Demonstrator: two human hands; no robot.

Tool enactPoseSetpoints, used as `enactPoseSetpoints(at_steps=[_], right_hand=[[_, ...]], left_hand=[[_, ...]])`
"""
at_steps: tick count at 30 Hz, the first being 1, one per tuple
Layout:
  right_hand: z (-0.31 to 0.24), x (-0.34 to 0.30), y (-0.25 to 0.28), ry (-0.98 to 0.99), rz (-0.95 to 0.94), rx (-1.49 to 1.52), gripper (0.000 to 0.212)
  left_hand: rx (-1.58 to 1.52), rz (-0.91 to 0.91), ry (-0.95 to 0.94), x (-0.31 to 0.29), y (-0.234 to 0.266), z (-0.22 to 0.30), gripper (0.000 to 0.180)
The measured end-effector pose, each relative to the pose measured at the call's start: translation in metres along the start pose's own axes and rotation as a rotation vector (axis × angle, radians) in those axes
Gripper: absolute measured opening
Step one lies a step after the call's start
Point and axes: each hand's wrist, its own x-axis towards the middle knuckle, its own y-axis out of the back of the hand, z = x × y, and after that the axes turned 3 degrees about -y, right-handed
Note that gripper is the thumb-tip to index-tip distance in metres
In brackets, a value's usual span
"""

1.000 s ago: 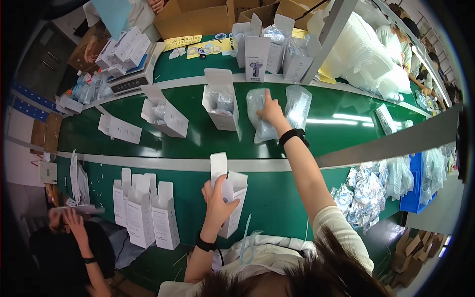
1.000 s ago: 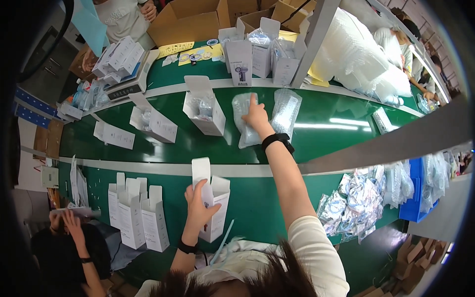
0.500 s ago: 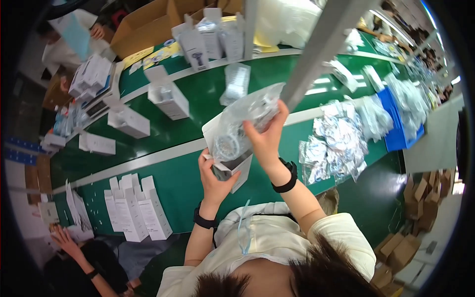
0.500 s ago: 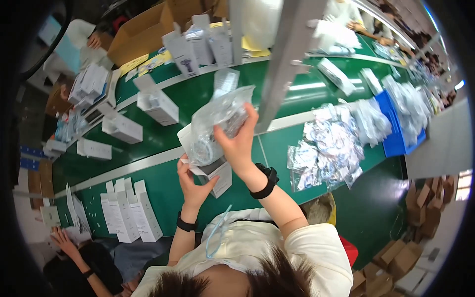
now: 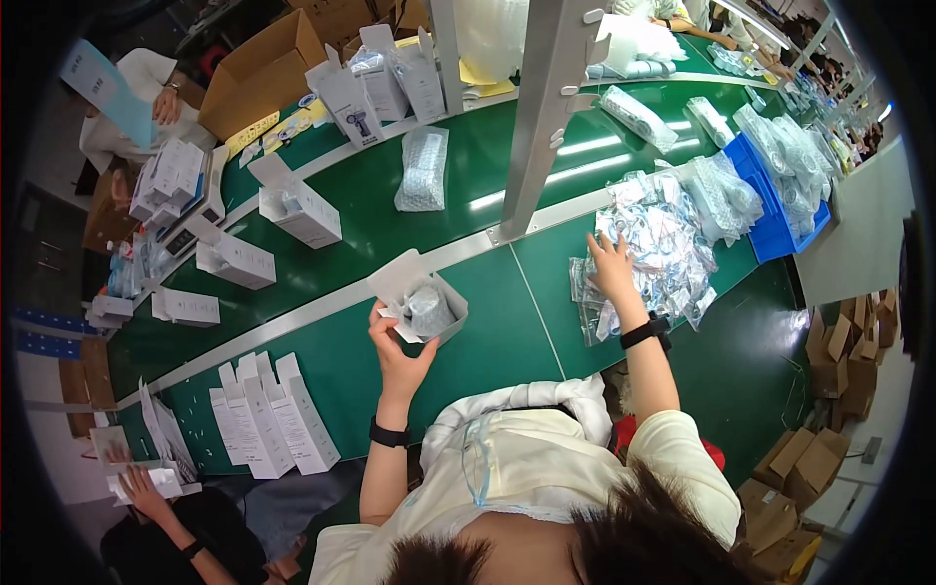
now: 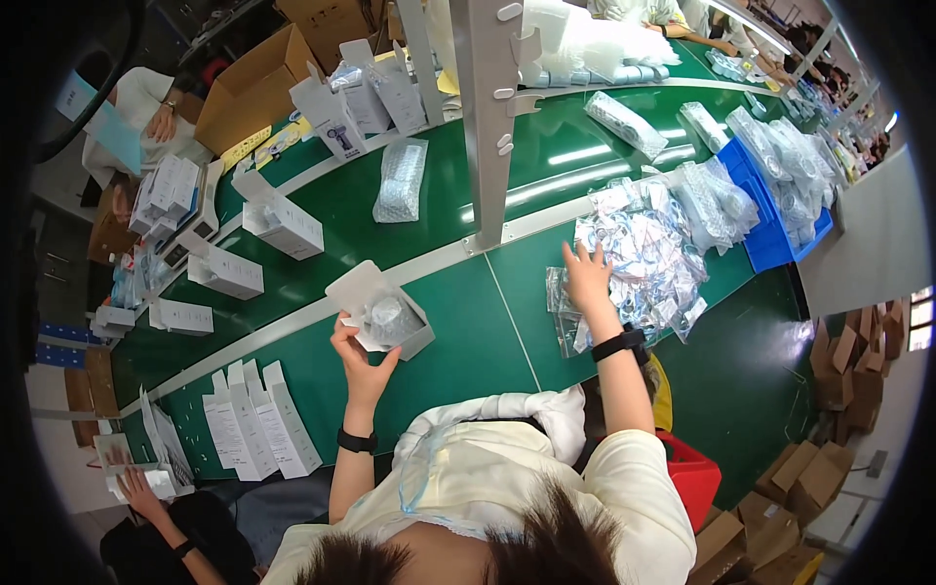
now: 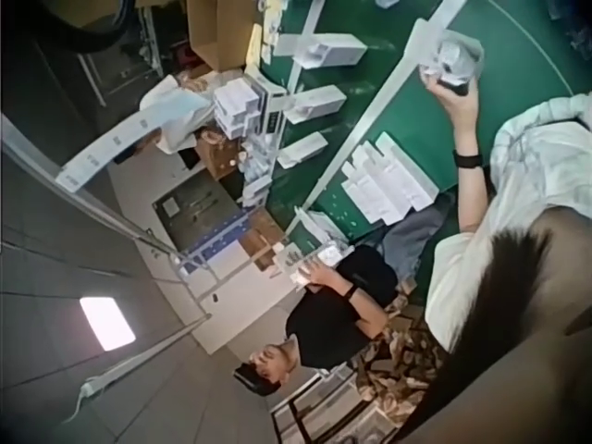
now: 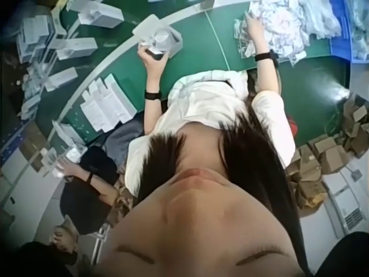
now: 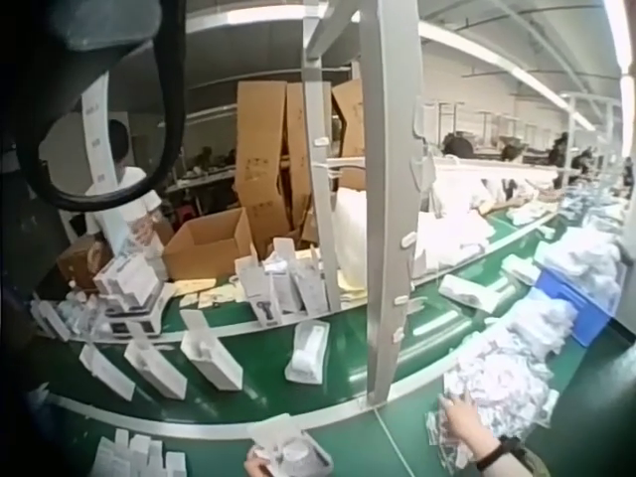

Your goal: Packing electronic components into plastic bags and placing them into cardboard boxes on an assembly line.

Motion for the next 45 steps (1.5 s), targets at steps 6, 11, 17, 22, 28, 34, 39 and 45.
enactPoseSetpoints(at_steps=[6, 11, 17, 22, 28, 34, 39, 45], right_hand=[[0.03, -0.004, -0.005, 0.174, -0.165, -0.113, 0.028], [-0.006, -0.001, 0.027, 0.226, 0.111, 0.538, 0.009], [-0.141, -0.017, 0.103, 0.068, 0.224, 1.558, 0.01], [-0.207, -0.036, 0.085, 0.645, 0.226, 1.128, 0.014], [-0.21, -0.051, 0.079, 0.971, 0.165, 0.471, 0.019], [-0.224, -0.041, 0.105, 1.149, -0.487, -0.157, 0.041], [-0.206, -0.022, 0.065, 1.29, -0.277, 0.326, 0.057], [-0.189, -0.033, 0.008, 0.798, -0.254, 1.071, 0.078]], left_hand=[[0.373, -0.123, -0.008, 0.022, 0.009, 0.046, 0.056], [0.41, -0.107, 0.144, 0.034, 0.006, 0.054, 0.035], [0.495, -0.072, 0.219, 0.046, 0.009, 0.048, 0.018], [0.532, -0.032, 0.238, 0.053, 0.008, 0.044, 0.015], [0.473, 0.02, 0.144, 0.051, 0.012, 0.038, 0.015], [0.342, -0.054, 0.174, 0.039, 0.013, 0.041, 0.016], [0.023, 0.095, 0.192, 0.018, 0.052, 0.031, 0.043], [1.17, 0.05, 0.408, -0.074, 0.171, -0.024, 0.062]])
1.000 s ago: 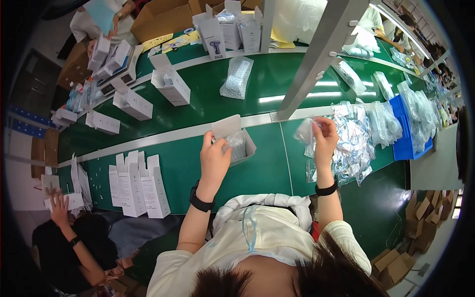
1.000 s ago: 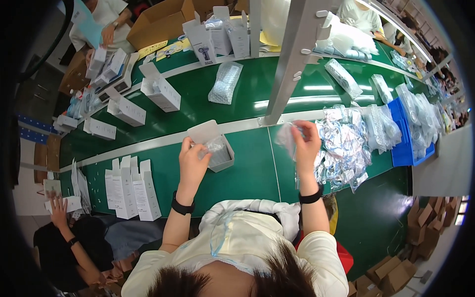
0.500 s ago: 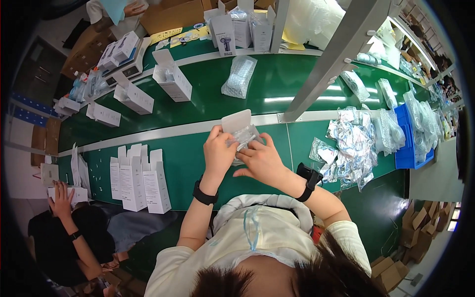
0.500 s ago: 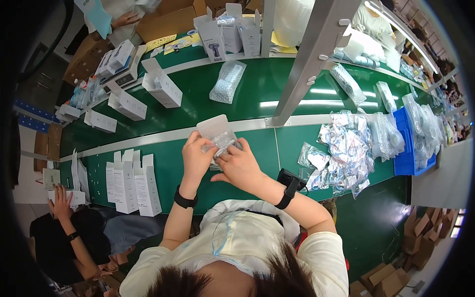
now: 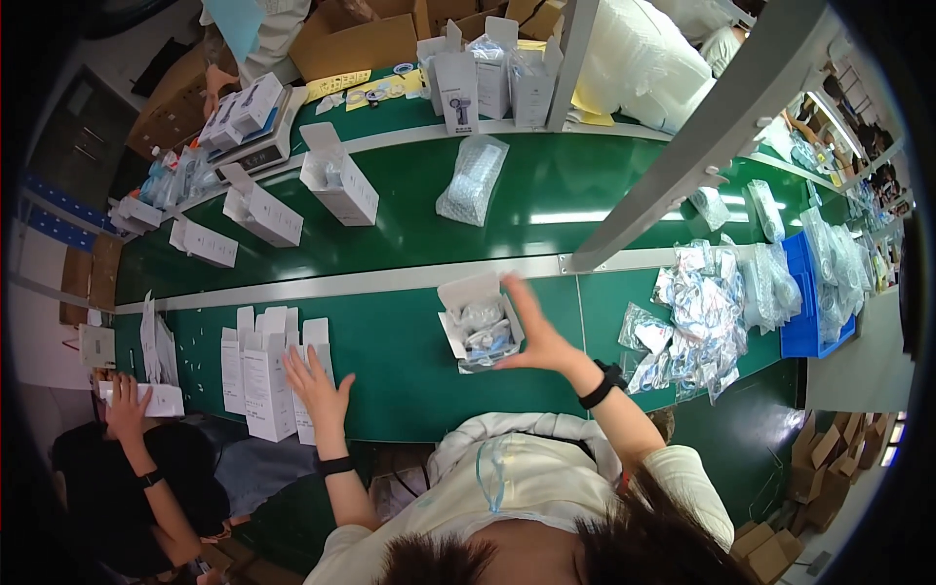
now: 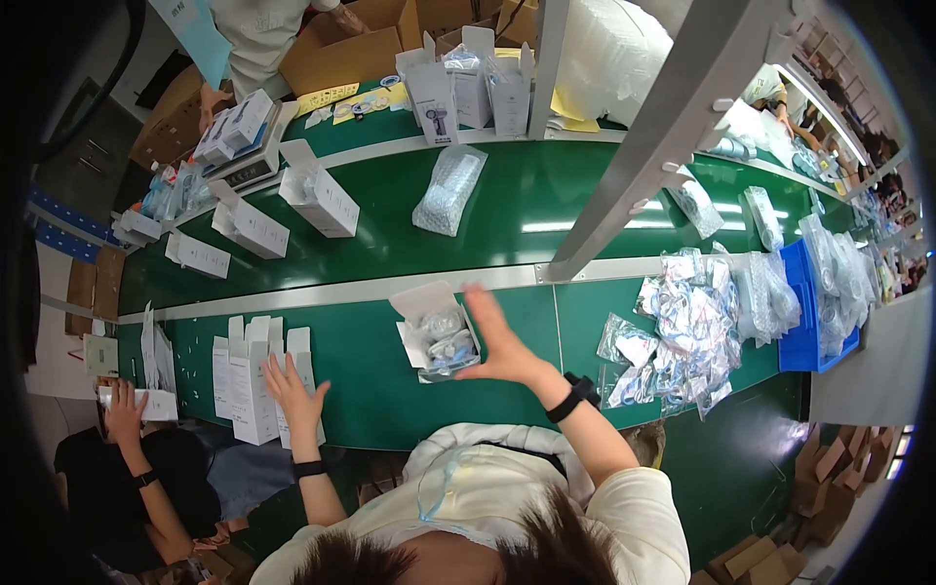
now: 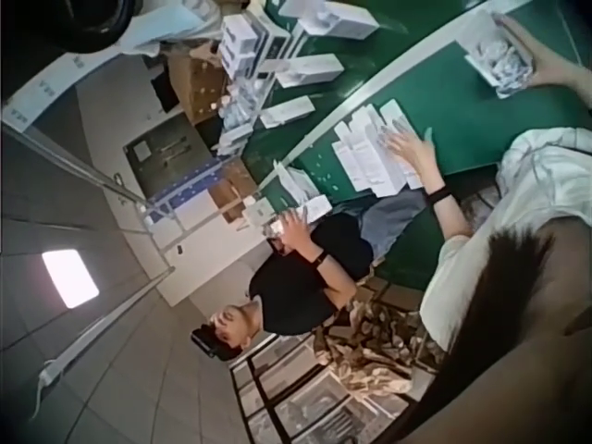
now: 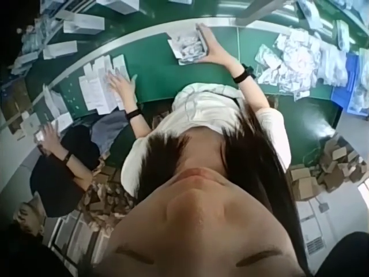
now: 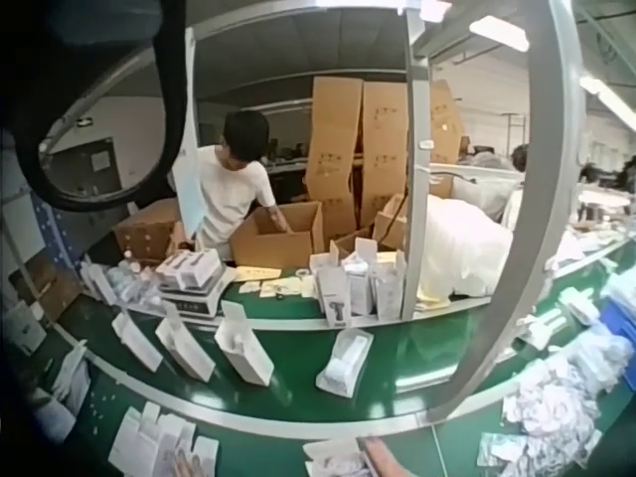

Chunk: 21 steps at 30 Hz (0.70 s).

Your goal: Packing electronic components into plastic bags and placing them into cardboard boxes on an assembly line.

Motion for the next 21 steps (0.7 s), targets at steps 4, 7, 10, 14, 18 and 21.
enactPoseSetpoints(at_steps=[4, 7, 10, 14, 18, 21], right_hand=[[0.026, 0.023, -0.007, -0.277, 0.003, 0.176, 0.091], [0.062, 0.061, 0.012, -0.516, 0.231, 0.441, 0.096], [0.092, 0.124, 0.039, -0.287, 0.696, 0.245, 0.092], [0.142, 0.164, 0.074, -0.246, 0.958, 0.226, 0.092], [0.15, 0.16, 0.07, -0.259, 0.935, -0.305, 0.09], [0.095, 0.158, 0.049, 0.029, 1.029, -0.632, 0.079]], left_hand=[[0.31, -0.347, 0.081, -0.024, -0.024, -0.021, 0.069], [0.138, -0.271, 0.065, -0.021, -0.034, -0.002, 0.074], [-0.044, -0.224, -0.007, -0.014, -0.034, 0.056, 0.077], [-0.116, -0.438, -0.131, 0.005, -0.017, 0.142, 0.076], [-0.29, -0.48, 0.03, 0.045, -0.009, 0.133, 0.083], [-0.387, -0.505, 0.106, 0.057, -0.026, 0.094, 0.086]])
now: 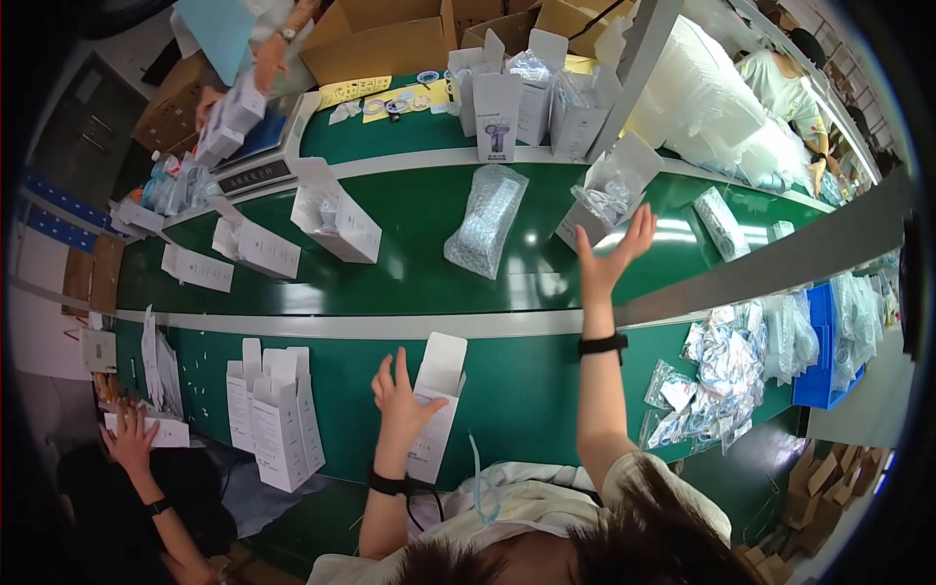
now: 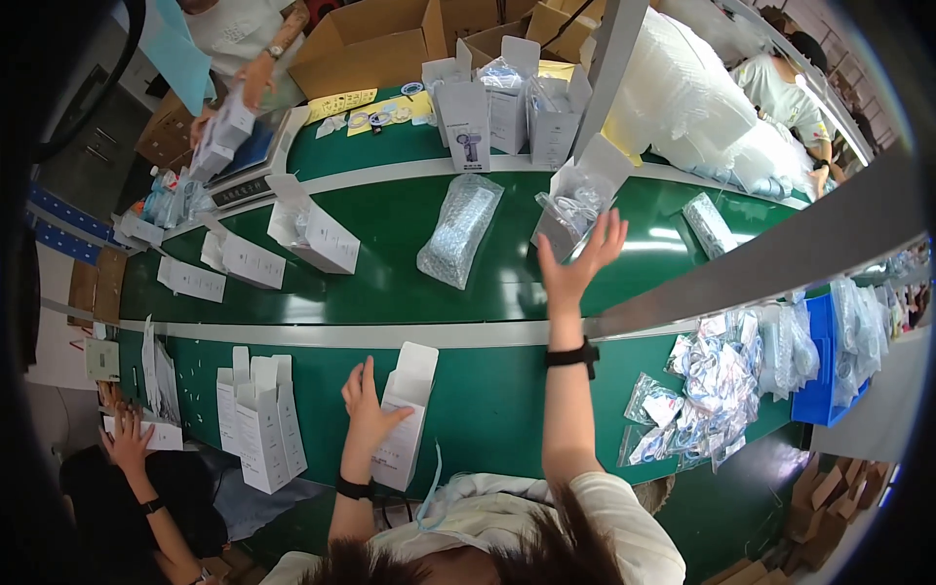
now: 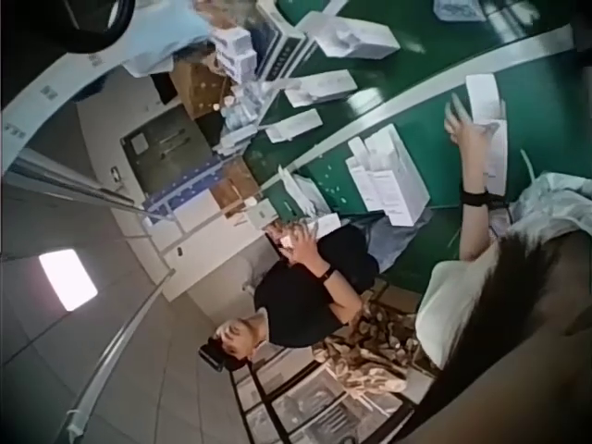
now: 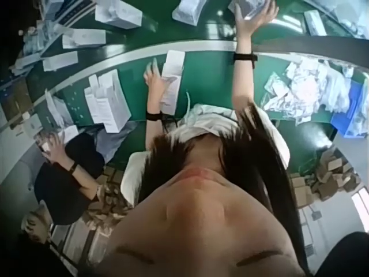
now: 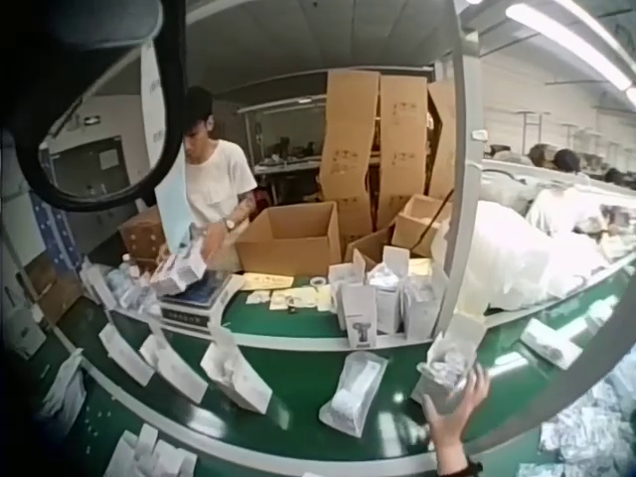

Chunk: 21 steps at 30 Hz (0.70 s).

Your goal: Packing electronic components into plastic bags and placing them into cardboard boxes on an assembly line.

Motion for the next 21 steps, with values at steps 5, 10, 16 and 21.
enactPoseSetpoints(at_steps=[5, 10, 16, 21], right_hand=[[-0.058, -0.037, -0.056, 0.096, -0.516, 0.111, 0.06], [-0.053, -0.04, -0.16, -0.509, -0.937, -0.397, 0.083], [-0.043, -0.038, -0.161, -0.593, -1.212, -0.278, 0.098], [-0.044, -0.039, -0.057, -0.606, -1.162, 0.587, 0.098]], left_hand=[[-0.262, -0.225, -0.086, 0.017, -0.025, -0.045, 0.084], [-0.776, -0.317, 0.027, 0.007, -0.01, -0.018, 0.079], [-0.774, -0.191, -0.146, -0.009, 0.008, -0.025, 0.077], [-0.729, -0.009, -0.298, -0.014, 0.028, -0.024, 0.072]])
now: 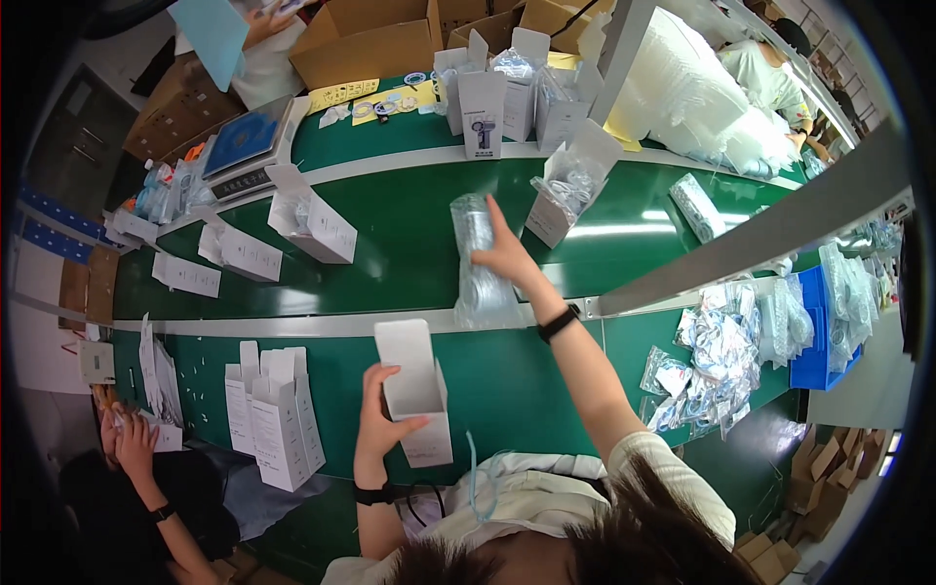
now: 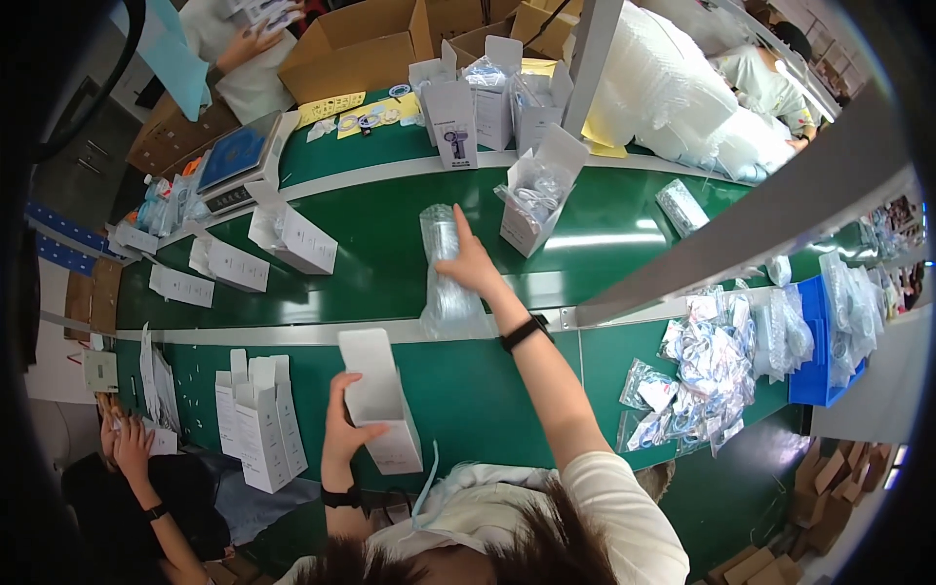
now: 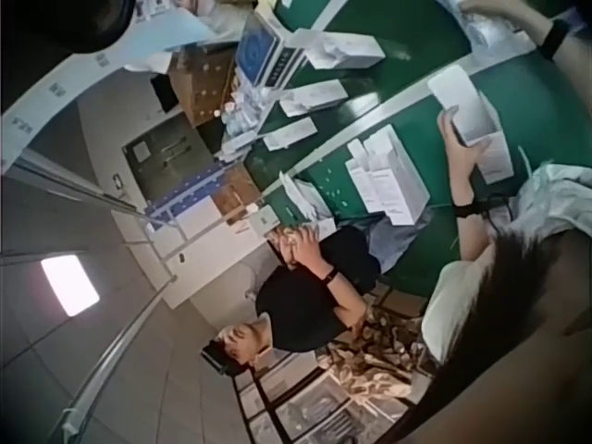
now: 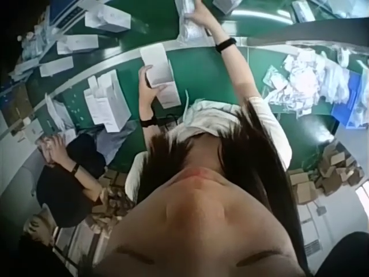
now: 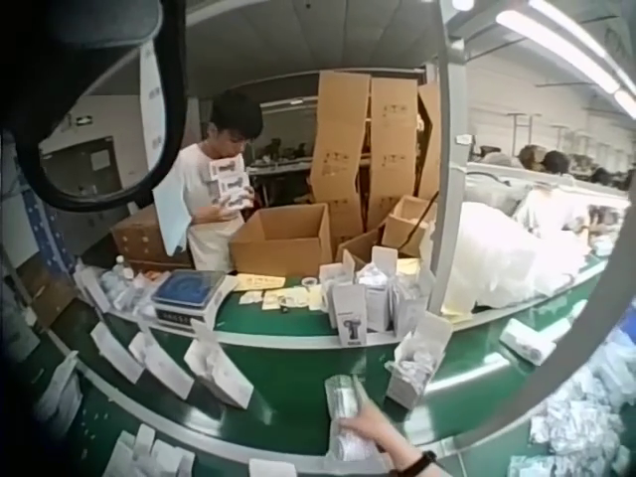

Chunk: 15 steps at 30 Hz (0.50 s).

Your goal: Packing electronic components into plastic bags and placing them into cardboard boxes on an assembly line.

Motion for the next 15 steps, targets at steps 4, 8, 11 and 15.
enactPoseSetpoints(at_steps=[4, 8, 11, 15], right_hand=[[-0.057, -0.097, 0.034, 0.292, 0.193, 0.025, 0.097], [-0.09, -0.171, 0.055, 0.417, 0.463, 0.583, 0.093], [-0.115, -0.197, 0.053, 0.393, 0.584, 0.741, 0.093], [-0.089, -0.209, 0.039, 0.5, 0.657, 0.325, 0.091]], left_hand=[[0.266, 0.064, -0.076, 0.004, -0.011, 0.026, 0.068], [0.322, 0.065, -0.23, 0.009, -0.055, 0.036, 0.065], [0.301, 0.018, -0.21, 0.013, -0.096, 0.047, 0.067], [0.247, 0.056, -0.335, 0.007, -0.127, 0.052, 0.07]])
